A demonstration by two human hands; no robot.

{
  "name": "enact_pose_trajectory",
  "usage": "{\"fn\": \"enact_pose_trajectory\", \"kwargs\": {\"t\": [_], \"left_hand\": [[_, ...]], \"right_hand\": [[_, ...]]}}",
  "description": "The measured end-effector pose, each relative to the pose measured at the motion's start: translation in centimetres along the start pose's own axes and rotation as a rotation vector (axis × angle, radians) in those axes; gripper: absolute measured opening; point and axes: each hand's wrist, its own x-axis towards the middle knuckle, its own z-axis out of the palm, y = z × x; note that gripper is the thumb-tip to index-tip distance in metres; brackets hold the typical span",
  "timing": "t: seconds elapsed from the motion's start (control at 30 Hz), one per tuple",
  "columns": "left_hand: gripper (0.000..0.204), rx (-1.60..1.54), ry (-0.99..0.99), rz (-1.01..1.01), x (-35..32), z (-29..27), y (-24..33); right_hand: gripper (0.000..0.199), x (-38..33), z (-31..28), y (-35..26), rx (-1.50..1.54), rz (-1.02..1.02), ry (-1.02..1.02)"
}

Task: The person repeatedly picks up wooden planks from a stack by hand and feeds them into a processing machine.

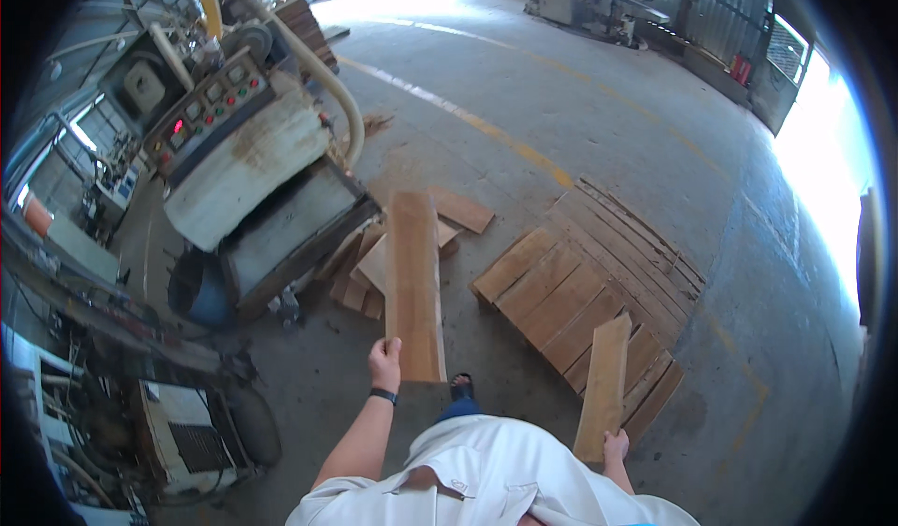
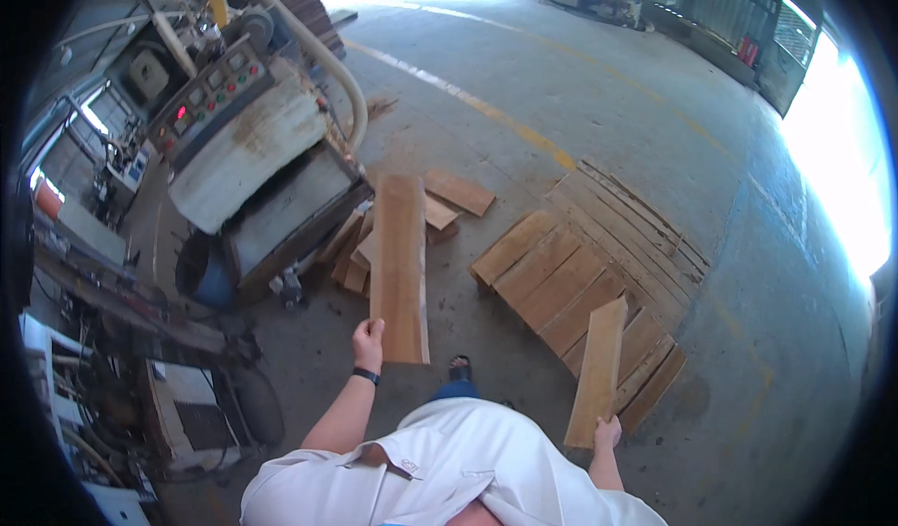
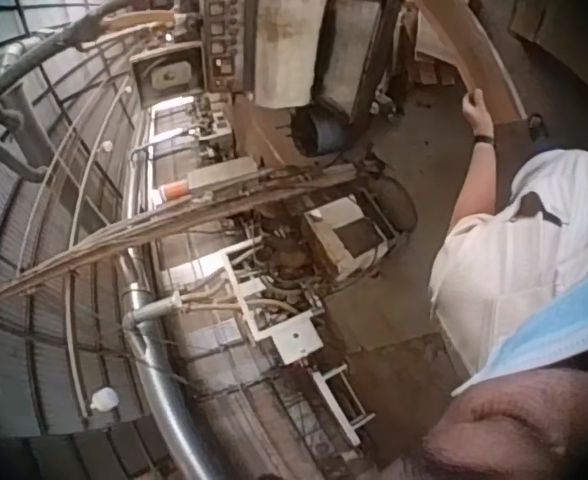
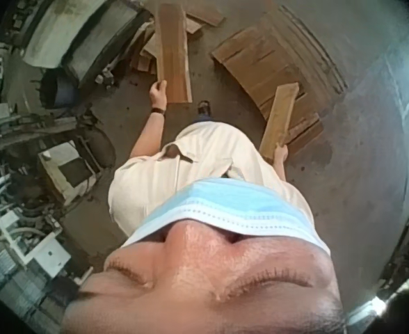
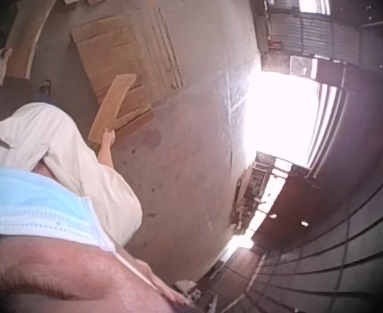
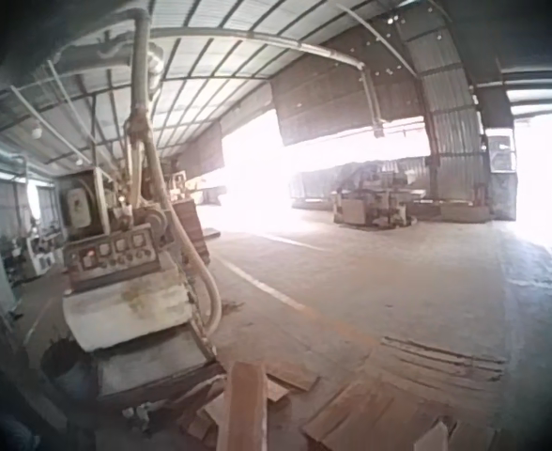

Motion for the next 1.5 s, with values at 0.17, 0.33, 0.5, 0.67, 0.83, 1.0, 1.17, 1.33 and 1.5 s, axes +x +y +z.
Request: {"fn": "enact_pose_trajectory", "kwargs": {"t": [0.17, 0.33, 0.5, 0.67, 0.83, 1.0, 1.17, 1.33, 1.5], "left_hand": [[0.03, -0.061, 0.145, -0.047, 1.5, -6.4, -0.8], [0.033, -0.134, 0.227, -0.134, 3.8, -13.1, -2.5], [0.034, -0.206, 0.235, -0.225, 8.3, -20.6, -4.8], [0.038, -0.27, 0.238, -0.323, 13.9, -27.6, -6.7], [0.048, -0.671, 0.135, -0.449, 17.1, -32.9, -9.2], [0.045, -1.375, -0.034, -0.562, 19.0, -36.2, -11.5], [0.039, -1.949, -0.135, -0.54, 21.0, -36.8, -11.9], [0.029, -2.251, -0.088, -0.458, 23.1, -37.2, -11.3], [0.037, -2.26, -0.055, -0.382, 25.4, -36.0, -11.5]], "right_hand": [[0.035, -2.8, 2.6, -4.6, -0.031, -0.176, -0.017], [0.033, -6.1, 6.6, -12.5, -0.035, -0.359, -0.021], [0.028, -9.7, 13.5, -22.4, 0.156, -0.563, -0.118], [0.024, -14.4, 20.6, -33.8, 0.322, -0.649, -0.32], [0.026, -22.6, 25.1, -46.3, 0.541, -0.596, -0.695], [0.034, -26.8, 30.3, -54.6, 0.551, -0.585, -0.978], [0.038, -30.3, 34.6, -60.7, 0.467, -0.506, -1.129], [0.034, -32.9, 38.1, -65.0, 0.413, -0.402, -1.199], [0.035, -33.2, 42.1, -68.6, 0.372, -0.306, -1.28]]}}
